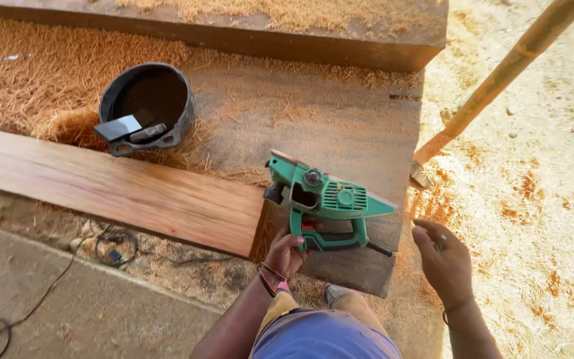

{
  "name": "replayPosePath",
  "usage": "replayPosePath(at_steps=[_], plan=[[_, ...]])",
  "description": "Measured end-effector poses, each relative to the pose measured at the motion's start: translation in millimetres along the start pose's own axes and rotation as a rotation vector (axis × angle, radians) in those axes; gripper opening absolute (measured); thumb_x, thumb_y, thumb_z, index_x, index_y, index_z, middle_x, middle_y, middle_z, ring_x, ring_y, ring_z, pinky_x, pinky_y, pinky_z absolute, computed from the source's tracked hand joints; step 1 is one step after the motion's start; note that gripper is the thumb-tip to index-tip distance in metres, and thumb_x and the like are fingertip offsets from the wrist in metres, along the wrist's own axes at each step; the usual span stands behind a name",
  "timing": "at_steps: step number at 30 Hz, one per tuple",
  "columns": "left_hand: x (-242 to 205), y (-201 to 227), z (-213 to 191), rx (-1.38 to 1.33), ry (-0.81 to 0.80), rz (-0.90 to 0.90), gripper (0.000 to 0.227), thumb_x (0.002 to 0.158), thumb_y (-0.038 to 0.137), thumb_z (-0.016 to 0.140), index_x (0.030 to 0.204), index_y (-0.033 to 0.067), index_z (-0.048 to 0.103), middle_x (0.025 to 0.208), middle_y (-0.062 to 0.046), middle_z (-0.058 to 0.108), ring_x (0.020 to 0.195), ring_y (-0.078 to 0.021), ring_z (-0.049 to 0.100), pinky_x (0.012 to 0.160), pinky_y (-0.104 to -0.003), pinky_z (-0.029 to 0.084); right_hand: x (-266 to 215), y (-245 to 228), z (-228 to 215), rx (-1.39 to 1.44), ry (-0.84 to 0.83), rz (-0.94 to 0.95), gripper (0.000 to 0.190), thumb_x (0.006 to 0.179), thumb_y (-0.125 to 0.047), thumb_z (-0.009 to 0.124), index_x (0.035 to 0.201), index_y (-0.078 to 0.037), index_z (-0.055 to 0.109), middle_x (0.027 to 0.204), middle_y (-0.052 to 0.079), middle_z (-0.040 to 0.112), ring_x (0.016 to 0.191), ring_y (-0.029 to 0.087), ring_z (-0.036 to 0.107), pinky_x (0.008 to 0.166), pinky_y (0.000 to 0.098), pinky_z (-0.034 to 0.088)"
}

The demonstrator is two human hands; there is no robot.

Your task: Adjusting and maintaining an electric power planer using a socket wrench and a hex key on a woodworking bench.

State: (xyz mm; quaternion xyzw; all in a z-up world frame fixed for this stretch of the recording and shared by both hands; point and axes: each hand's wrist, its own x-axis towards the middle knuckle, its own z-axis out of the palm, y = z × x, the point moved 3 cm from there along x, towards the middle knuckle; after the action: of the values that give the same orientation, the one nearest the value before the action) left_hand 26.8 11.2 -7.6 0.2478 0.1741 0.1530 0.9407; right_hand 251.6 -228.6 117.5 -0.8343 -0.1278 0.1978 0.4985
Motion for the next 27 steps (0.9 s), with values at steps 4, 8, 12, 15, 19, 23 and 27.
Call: replayPosePath(at_steps=[4, 8, 12, 15, 19, 23, 27], plan=[[-15.8, -9.2, 8.2, -0.019, 0.089, 0.06, 0.054, 0.086, 0.003, 0.062, 0.14, -0.0019, 0.056, 0.124, -0.016, 0.069, 0.107, -0.0247, 0.069, 0.079, -0.033, 0.055, 33.4, -6.3, 14.6, -0.165, -0.149, -0.013, 0.043, 0.094, -0.037, 0.069, 0.127, -0.01, 0.073, 0.099, 0.009, 0.077, 0.081, 0.017, 0.069, 0.073, 0.0318, 0.055], [-17.3, -15.7, -5.9, 0.063, 0.189, 0.107, 0.057, 0.08, 0.005, 0.06, 0.136, -0.0001, 0.057, 0.123, -0.014, 0.071, 0.106, -0.0199, 0.069, 0.085, -0.029, 0.055, 69.3, 26.5, 45.8, -0.238, -0.248, -0.106, 0.054, 0.093, -0.048, 0.066, 0.131, -0.011, 0.072, 0.092, 0.012, 0.077, 0.081, 0.016, 0.069, 0.073, 0.0316, 0.055], [-17.8, -15.5, -24.3, 0.186, 0.333, 0.135, 0.061, 0.082, 0.003, 0.064, 0.143, 0.0005, 0.059, 0.115, -0.009, 0.069, 0.092, -0.0162, 0.06, 0.078, -0.029, 0.049, 84.9, 40.9, 64.7, -0.109, -0.387, -0.049, 0.052, 0.095, -0.048, 0.065, 0.128, -0.008, 0.073, 0.092, 0.011, 0.081, 0.082, 0.014, 0.07, 0.073, 0.0315, 0.056], [-29.9, 15.6, 37.3, 0.524, 0.389, 0.076, 0.056, 0.084, 0.011, 0.062, 0.139, 0.0039, 0.058, 0.121, -0.005, 0.069, 0.105, -0.0142, 0.063, 0.093, -0.029, 0.051, 88.1, 42.2, 73.7, 0.175, -0.52, 0.012, 0.052, 0.096, -0.046, 0.064, 0.124, -0.002, 0.073, 0.099, 0.01, 0.081, 0.093, 0.012, 0.074, 0.084, 0.0269, 0.053], [-46.1, 68.7, 143.9, 1.524, 0.615, -0.093, 0.064, 0.089, 0.039, 0.06, 0.139, 0.0012, 0.05, 0.123, -0.014, 0.066, 0.11, -0.0253, 0.063, 0.097, -0.039, 0.051, 88.4, 48.4, 76.2, 0.223, -0.544, 0.215, 0.049, 0.101, -0.034, 0.062, 0.135, 0.0, 0.07, 0.106, 0.016, 0.081, 0.086, 0.022, 0.055, 0.078, 0.0373, 0.041], [-31.3, 91.6, 229.0, 2.3, 0.659, 0.701, 0.093, 0.09, 0.066, 0.048, 0.14, -0.0121, 0.043, 0.144, -0.033, 0.047, 0.134, -0.051, 0.046, 0.111, -0.062, 0.033, 82.5, 47.7, 73.2, 0.194, -0.544, 0.106, 0.045, 0.098, -0.031, 0.058, 0.132, -0.003, 0.065, 0.108, 0.011, 0.081, 0.106, 0.015, 0.073, 0.093, 0.0287, 0.052], [11.1, 39.3, 229.8, 2.344, 0.419, 0.532, 0.109, 0.082, 0.074, 0.044, 0.144, -0.0155, 0.034, 0.151, -0.038, 0.042, 0.141, -0.0509, 0.04, 0.112, -0.06, 0.029, 84.0, 52.6, 70.2, 0.147, -0.511, 0.09, 0.044, 0.098, -0.03, 0.06, 0.131, -0.002, 0.066, 0.108, 0.009, 0.08, 0.104, 0.015, 0.071, 0.093, 0.0299, 0.052]])
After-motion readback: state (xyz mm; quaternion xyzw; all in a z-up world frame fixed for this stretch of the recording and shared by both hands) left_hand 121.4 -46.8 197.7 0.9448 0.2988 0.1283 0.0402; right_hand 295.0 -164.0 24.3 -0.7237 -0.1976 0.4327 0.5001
